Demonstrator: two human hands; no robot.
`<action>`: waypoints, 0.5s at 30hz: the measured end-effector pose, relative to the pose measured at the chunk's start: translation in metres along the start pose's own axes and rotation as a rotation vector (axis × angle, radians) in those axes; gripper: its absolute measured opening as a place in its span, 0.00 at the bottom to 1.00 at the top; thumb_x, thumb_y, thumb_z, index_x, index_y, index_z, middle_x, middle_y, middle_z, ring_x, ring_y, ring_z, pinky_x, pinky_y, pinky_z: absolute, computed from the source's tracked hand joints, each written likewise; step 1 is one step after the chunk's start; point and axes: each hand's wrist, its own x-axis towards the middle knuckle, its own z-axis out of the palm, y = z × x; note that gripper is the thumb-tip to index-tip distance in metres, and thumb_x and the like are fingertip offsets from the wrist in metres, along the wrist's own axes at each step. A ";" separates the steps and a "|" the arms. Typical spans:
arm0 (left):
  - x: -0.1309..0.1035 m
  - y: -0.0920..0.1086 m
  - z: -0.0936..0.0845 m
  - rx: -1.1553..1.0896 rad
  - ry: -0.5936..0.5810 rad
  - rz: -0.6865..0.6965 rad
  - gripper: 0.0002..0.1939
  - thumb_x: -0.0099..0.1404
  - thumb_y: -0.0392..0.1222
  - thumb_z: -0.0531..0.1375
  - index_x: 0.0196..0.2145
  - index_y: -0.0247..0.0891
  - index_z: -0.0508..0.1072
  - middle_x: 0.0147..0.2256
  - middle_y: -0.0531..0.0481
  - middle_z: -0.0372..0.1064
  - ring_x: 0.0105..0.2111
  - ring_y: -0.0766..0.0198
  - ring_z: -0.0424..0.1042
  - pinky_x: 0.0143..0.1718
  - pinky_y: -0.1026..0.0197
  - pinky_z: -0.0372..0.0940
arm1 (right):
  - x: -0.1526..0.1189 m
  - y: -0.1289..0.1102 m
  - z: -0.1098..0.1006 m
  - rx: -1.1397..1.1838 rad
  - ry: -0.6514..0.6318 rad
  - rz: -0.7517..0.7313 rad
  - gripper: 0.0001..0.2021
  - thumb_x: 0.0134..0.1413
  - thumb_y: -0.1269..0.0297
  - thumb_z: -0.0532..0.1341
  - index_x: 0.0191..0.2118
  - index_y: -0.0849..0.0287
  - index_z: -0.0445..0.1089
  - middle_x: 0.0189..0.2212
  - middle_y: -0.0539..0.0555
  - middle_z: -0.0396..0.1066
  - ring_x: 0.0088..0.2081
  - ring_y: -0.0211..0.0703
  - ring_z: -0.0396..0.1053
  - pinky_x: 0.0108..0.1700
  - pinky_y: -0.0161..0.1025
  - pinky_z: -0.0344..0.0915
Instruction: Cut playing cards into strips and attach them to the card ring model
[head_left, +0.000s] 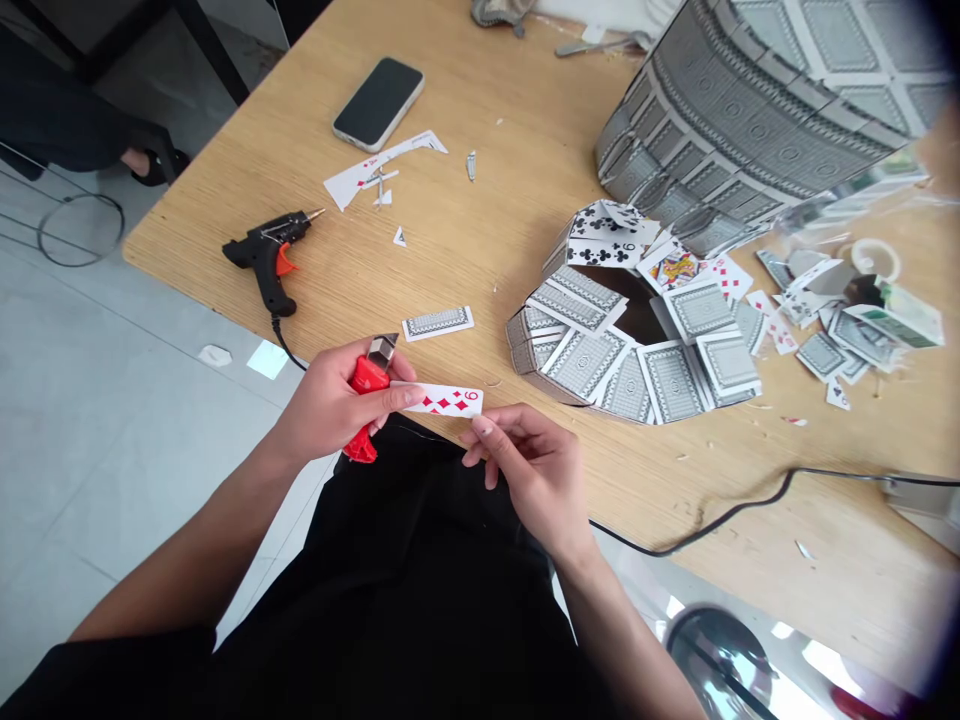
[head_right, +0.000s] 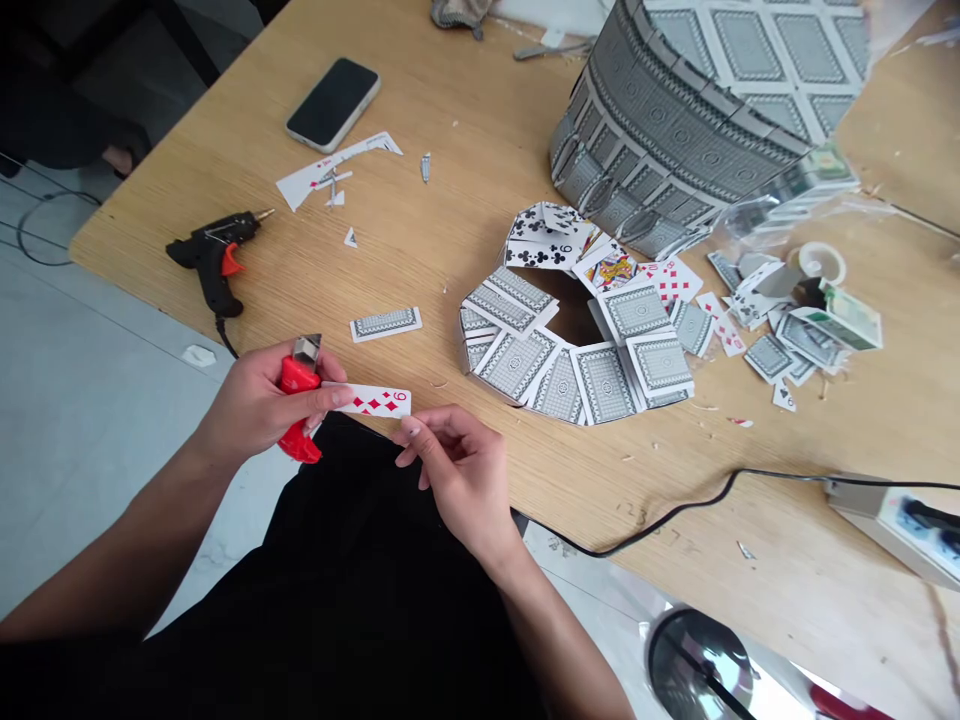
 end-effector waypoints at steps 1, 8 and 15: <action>0.003 0.000 -0.001 -0.029 0.005 0.000 0.14 0.60 0.46 0.77 0.34 0.40 0.77 0.18 0.58 0.67 0.16 0.69 0.65 0.17 0.67 0.62 | -0.001 0.000 -0.002 -0.030 0.014 -0.007 0.13 0.66 0.54 0.71 0.37 0.59 0.79 0.32 0.56 0.82 0.27 0.38 0.78 0.21 0.30 0.69; 0.034 -0.003 -0.001 -0.229 0.116 0.034 0.10 0.60 0.40 0.75 0.35 0.39 0.77 0.20 0.56 0.67 0.16 0.69 0.65 0.16 0.67 0.61 | -0.007 0.010 -0.028 -0.450 0.259 -0.250 0.14 0.74 0.55 0.63 0.37 0.57 0.77 0.30 0.53 0.81 0.26 0.41 0.77 0.27 0.37 0.75; 0.040 -0.005 -0.003 -0.278 0.098 0.053 0.13 0.59 0.42 0.76 0.35 0.39 0.76 0.21 0.56 0.68 0.15 0.70 0.64 0.15 0.67 0.60 | -0.012 0.027 0.019 -1.090 -0.079 -0.620 0.32 0.70 0.56 0.67 0.72 0.68 0.64 0.73 0.74 0.63 0.76 0.73 0.58 0.74 0.75 0.60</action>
